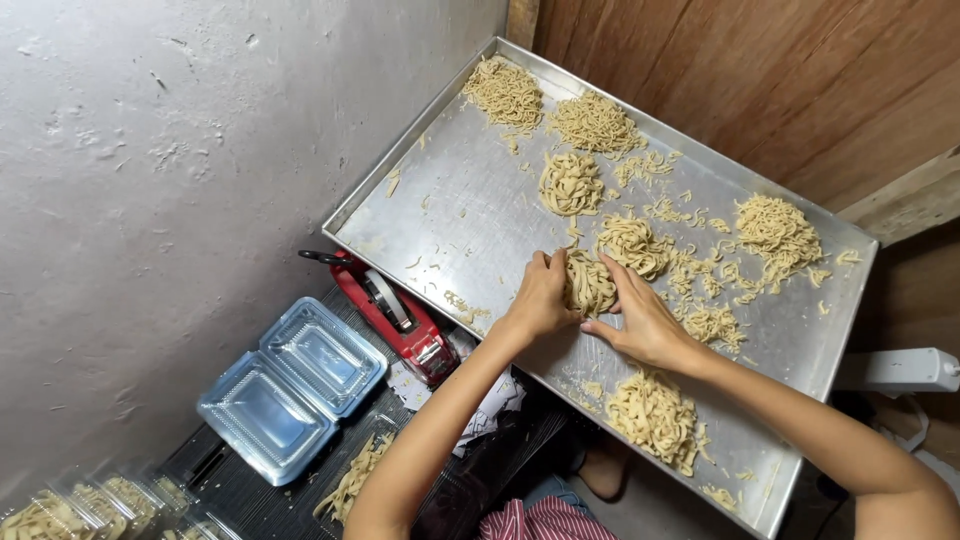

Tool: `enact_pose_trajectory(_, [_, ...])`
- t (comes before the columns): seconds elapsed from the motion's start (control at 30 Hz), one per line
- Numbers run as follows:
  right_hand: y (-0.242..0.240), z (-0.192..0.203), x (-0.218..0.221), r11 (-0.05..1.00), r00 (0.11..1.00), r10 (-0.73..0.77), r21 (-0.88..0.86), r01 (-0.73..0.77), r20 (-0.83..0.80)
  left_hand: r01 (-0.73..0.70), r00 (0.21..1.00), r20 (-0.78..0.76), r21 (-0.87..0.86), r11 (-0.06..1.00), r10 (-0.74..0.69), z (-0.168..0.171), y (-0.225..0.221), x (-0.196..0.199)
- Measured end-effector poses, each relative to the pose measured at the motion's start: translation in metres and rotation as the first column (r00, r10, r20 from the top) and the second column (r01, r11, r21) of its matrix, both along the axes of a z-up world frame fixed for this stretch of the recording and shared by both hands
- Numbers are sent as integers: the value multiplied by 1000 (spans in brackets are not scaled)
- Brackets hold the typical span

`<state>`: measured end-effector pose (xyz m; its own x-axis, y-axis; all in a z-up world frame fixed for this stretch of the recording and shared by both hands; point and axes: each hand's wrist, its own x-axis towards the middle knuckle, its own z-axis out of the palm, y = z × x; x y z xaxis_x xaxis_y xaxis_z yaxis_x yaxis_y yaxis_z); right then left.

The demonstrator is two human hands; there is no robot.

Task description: The person places dried noodles into a clear plastic container, arranging them by hand. They then place a small paper label on top of the noodles inside the container.

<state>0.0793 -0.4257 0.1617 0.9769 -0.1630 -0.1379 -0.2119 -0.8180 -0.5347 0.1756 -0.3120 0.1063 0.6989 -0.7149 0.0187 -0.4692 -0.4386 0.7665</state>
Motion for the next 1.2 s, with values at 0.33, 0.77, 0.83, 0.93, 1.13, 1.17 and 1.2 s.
enact_pose_trajectory(0.33, [10, -31, 34, 975, 976, 144, 144, -167, 162, 27, 995, -102, 83, 996, -19, 10, 51, 28])
enact_pose_trajectory(0.77, [21, -27, 56, 933, 866, 334, 0, -360, 372, 61, 988, 139, 6, 998, -61, 27, 95, 20])
enact_pose_trajectory(0.83, [22, -18, 56, 932, 862, 325, 22, -361, 388, 85, 988, 130, -47, 995, -78, 21, 90, 19])
enact_pose_trajectory(0.93, [28, 8, 52, 939, 907, 264, 129, -320, 326, 38, 988, 157, -152, 988, -14, 6, 82, 22])
enact_pose_trajectory(1.13, [36, 42, 46, 868, 921, 172, 388, -310, 349, 24, 991, 135, -249, 968, 10, -16, 79, 24])
enact_pose_trajectory(1.17, [36, 46, 44, 853, 922, 166, 418, -312, 350, 22, 993, 121, -252, 968, 9, -8, 82, 19])
enact_pose_trajectory(1.2, [36, 50, 43, 837, 923, 161, 447, -316, 351, 19, 994, 108, -255, 967, 9, -1, 84, 15])
